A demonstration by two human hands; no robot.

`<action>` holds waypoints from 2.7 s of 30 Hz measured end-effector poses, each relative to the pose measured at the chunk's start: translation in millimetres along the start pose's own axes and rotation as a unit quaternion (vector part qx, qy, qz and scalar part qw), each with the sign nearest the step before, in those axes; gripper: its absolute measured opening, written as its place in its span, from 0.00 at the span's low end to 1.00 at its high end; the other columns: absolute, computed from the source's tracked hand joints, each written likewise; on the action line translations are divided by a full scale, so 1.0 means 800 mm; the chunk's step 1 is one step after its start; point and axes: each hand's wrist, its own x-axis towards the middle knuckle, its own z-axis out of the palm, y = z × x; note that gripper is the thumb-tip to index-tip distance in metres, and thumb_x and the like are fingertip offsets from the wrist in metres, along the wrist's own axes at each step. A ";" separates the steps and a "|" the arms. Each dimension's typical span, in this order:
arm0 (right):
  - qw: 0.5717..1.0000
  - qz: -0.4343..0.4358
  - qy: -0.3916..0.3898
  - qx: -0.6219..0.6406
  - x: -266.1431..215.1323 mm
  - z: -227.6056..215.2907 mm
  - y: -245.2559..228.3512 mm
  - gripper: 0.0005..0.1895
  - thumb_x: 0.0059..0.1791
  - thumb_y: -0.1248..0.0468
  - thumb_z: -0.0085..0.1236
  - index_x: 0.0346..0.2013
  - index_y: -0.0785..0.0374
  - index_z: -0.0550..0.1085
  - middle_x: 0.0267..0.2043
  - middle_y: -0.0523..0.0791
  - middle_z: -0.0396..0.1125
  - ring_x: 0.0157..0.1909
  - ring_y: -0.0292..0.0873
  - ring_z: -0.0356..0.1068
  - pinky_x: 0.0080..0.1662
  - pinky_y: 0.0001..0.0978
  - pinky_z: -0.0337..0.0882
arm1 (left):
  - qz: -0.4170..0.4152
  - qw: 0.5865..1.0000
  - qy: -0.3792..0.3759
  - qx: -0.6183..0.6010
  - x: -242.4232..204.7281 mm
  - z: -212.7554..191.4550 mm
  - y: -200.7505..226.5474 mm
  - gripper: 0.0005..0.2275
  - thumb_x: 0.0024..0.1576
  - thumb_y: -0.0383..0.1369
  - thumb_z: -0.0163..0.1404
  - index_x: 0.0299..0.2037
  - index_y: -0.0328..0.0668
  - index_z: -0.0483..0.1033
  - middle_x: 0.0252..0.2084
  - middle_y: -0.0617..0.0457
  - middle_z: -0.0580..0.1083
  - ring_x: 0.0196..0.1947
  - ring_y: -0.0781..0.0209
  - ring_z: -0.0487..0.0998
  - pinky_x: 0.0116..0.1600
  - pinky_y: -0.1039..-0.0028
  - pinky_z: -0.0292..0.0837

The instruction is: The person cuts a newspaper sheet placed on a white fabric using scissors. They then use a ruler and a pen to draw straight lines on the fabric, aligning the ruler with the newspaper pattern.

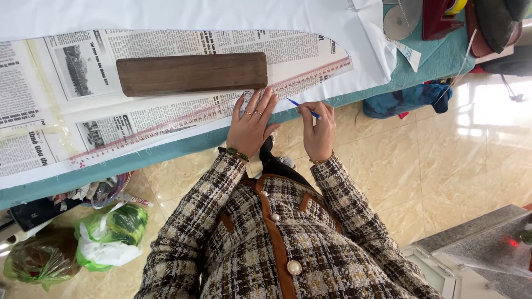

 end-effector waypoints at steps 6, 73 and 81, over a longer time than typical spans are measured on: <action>1.000 0.004 0.001 -0.008 0.002 -0.002 0.004 0.07 0.58 0.68 0.53 0.35 0.61 0.74 0.32 0.42 0.72 0.39 0.48 0.75 0.55 0.38 0.66 | 0.001 1.000 -0.009 0.005 0.001 -0.002 0.000 0.28 0.68 0.55 0.34 0.75 0.51 0.56 0.76 0.54 0.56 0.75 0.55 0.55 0.75 0.52 0.48; 0.991 0.047 0.023 -0.125 0.047 -0.055 0.060 0.08 0.61 0.62 0.48 0.40 0.57 0.73 0.27 0.41 0.70 0.36 0.47 0.74 0.50 0.37 0.66 | 0.082 0.995 -0.039 -0.034 0.101 0.054 0.021 0.21 0.54 0.24 0.55 0.57 0.60 0.75 0.40 0.43 0.72 0.30 0.53 0.79 0.30 0.72 0.78; 0.993 0.095 -0.054 0.043 0.007 0.012 -0.025 0.03 0.58 0.67 0.50 0.40 0.60 0.72 0.31 0.45 0.74 0.39 0.49 0.77 0.48 0.40 0.71 | -0.004 0.996 0.032 -0.089 -0.005 -0.036 -0.033 0.10 0.63 0.27 0.49 0.52 0.49 0.77 0.46 0.52 0.71 0.48 0.54 0.73 0.49 0.72 0.74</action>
